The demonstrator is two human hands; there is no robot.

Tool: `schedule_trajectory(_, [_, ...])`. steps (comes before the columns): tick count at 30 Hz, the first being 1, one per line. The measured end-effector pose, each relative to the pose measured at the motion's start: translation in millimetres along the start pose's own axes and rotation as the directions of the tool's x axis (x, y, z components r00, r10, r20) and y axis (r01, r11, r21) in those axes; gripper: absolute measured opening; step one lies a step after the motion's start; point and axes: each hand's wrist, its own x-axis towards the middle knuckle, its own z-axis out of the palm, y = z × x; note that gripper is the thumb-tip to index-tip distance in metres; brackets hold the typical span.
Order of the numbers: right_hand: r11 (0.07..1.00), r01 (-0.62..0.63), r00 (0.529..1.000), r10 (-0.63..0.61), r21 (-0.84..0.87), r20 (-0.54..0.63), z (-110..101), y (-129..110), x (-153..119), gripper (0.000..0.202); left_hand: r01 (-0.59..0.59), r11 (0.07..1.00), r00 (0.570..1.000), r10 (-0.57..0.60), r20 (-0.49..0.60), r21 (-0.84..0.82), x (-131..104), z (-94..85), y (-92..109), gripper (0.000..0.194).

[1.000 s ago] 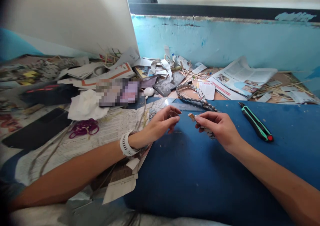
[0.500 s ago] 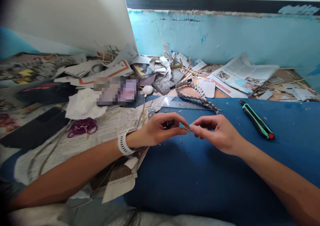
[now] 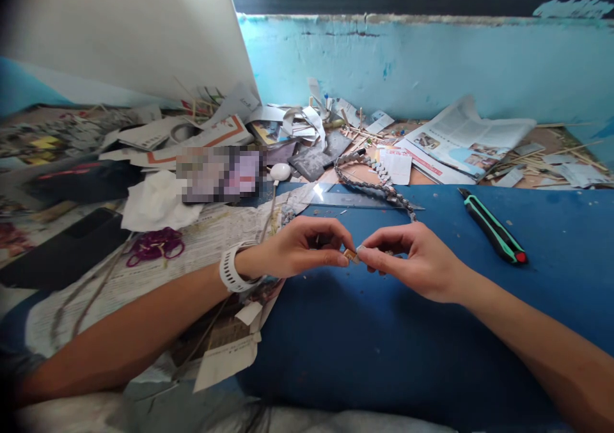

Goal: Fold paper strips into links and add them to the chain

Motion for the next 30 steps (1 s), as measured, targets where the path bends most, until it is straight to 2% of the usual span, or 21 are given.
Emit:
schedule_trajectory(6, [0.999, -0.02, 1.0, 0.021, 0.049, -0.013, 1.8, -0.1, 0.5, 0.032, -0.031, 0.999, 0.999, 0.031, -0.01, -0.009, -0.7, 1.4, 1.0, 0.03])
schedule_trajectory(14, [0.96, -0.116, 0.984, 0.078, 0.255, 0.158, 4.0, 6.4, 1.8, 0.031, 0.007, 0.978, 0.999, 0.001, 0.035, -0.209, -0.3, 11.3, -0.8, 0.029])
schedule_trajectory(17, [0.952, -0.139, 0.982, 0.097, 0.273, 0.16, 3.7, 5.6, 2.3, 0.032, -0.014, 0.989, 1.0, 0.01, -0.027, -0.149, -3.2, 11.6, 0.9, 0.026])
schedule_trajectory(22, [0.927, -0.15, 0.984, 0.107, 0.343, 0.142, 3.8, 3.9, 2.8, 0.031, -0.15, 0.988, 0.976, 0.156, -0.154, 0.047, -6.0, 10.2, 2.8, 0.023])
schedule_trajectory(25, [0.922, -0.153, 0.984, 0.108, 0.356, 0.143, 3.8, 5.9, 2.9, 0.03, -0.201, 0.975, 0.96, 0.216, -0.178, 0.1, -5.1, 10.4, 4.6, 0.019])
schedule_trajectory(30, [0.932, -0.159, 0.985, 0.125, 0.327, 0.123, 3.9, 7.4, 2.7, 0.034, -0.212, 0.969, 0.953, 0.234, -0.191, 0.129, -3.6, 11.5, 6.8, 0.021])
